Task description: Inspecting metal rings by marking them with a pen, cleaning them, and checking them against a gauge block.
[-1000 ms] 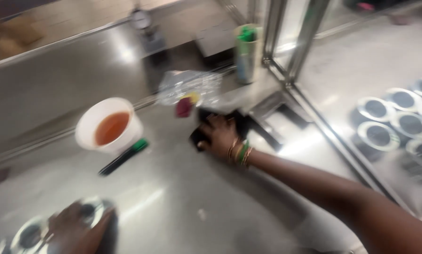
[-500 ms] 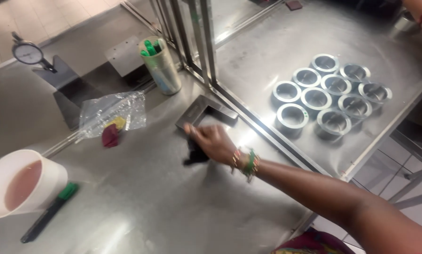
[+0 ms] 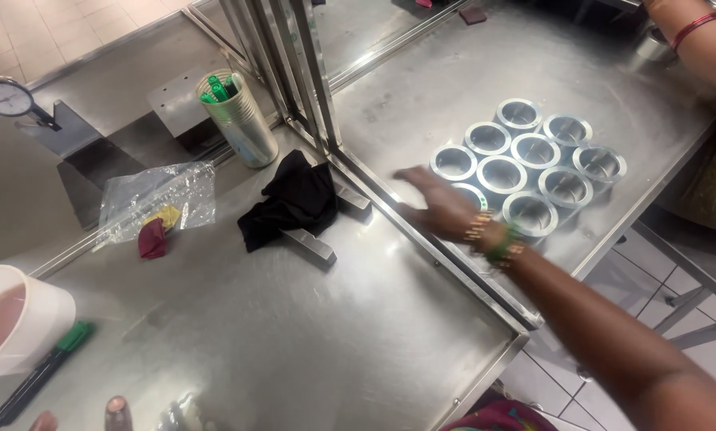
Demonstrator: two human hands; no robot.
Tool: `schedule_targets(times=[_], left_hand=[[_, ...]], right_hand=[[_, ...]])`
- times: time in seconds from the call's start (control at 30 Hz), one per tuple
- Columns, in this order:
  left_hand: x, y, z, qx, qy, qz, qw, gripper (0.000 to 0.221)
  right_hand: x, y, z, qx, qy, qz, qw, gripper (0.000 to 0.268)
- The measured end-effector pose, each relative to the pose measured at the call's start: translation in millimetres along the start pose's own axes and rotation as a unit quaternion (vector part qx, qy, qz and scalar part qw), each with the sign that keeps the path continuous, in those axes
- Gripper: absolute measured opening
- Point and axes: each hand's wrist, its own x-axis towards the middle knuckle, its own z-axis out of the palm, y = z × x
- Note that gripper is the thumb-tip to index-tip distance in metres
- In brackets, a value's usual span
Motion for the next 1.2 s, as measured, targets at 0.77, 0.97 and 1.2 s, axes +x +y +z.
schedule_targets(times=[0.77, 0.97, 1.2], left_hand=[[-15.6, 304.8, 57.3, -0.058, -0.011, -0.033, 0.998, 0.054], [57.6, 352.0, 132.1, 0.008, -0.113, -0.066, 0.991, 0.07], [138.7, 320.5, 226.6, 0.089, -0.311, -0.024, 0.946, 0.06]], right_hand=[[-16.4, -11.5, 48.7, -0.01, -0.06, -0.283, 0.957, 0.018], [13.5, -13.8, 73.0, -0.067, -0.075, -0.262, 0.96, 0.016], [38.7, -29.8, 79.4, -0.074, -0.136, -0.181, 0.971, 0.022]])
